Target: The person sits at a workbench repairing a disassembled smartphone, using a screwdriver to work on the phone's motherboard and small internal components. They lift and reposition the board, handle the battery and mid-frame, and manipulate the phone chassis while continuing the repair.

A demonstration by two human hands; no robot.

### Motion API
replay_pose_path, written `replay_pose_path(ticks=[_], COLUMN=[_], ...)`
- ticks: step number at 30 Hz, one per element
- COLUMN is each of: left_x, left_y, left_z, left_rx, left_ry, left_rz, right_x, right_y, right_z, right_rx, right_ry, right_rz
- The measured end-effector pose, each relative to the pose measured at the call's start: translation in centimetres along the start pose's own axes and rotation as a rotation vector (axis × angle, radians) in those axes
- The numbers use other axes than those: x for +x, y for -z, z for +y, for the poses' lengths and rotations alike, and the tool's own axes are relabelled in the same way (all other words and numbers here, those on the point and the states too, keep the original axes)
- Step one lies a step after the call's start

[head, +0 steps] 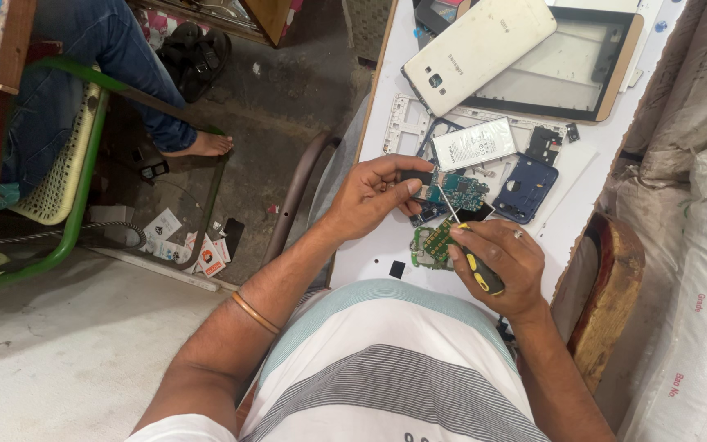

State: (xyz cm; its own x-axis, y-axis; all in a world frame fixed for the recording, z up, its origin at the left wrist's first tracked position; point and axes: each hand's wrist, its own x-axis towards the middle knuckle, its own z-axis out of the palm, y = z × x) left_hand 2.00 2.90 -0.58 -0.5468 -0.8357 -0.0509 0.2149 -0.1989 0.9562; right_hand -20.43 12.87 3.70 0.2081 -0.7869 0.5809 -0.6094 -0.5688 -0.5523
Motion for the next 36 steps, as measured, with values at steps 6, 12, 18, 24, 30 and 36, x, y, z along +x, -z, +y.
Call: replay_pose_path(ticks=[6, 12, 18, 24, 30, 36], left_x=[-0.2, -0.2, 1.0, 1.2, 0.4, -0.1], left_y=[-0.1, 0.6, 1.0, 0.2, -2.1, -3.3], left_z=[0.2, -1.8, -2.4, -0.6, 3.9, 7.1], left_rx=[0.0, -0.029, -0.11, -0.141, 0.041, 0.114], left_ry=[-0.004, 0.037, 0.055, 0.033, 0.146, 0.2], left_rz=[0.031, 0.051, 0.036, 0.02, -0.16, -0.2], right_x=[-0.1, -1.3, -1.9, -2.6, -3.1, -2.3], right_y=[0.2, 0.4, -0.5, -3.0, -3.8, -3.2], right_z=[0.0, 0.4, 1.4, 6.1, 9.6, 10.3], right_rx=[0.071, 0.092, 0.181, 0.488, 0.735, 0.945], right_ry=[-0.025, -0.072, -0.327, -0.612, -0.8, -0.951], right_rz=[0.05, 0.091, 0.318, 0.363, 0.235, 0.135])
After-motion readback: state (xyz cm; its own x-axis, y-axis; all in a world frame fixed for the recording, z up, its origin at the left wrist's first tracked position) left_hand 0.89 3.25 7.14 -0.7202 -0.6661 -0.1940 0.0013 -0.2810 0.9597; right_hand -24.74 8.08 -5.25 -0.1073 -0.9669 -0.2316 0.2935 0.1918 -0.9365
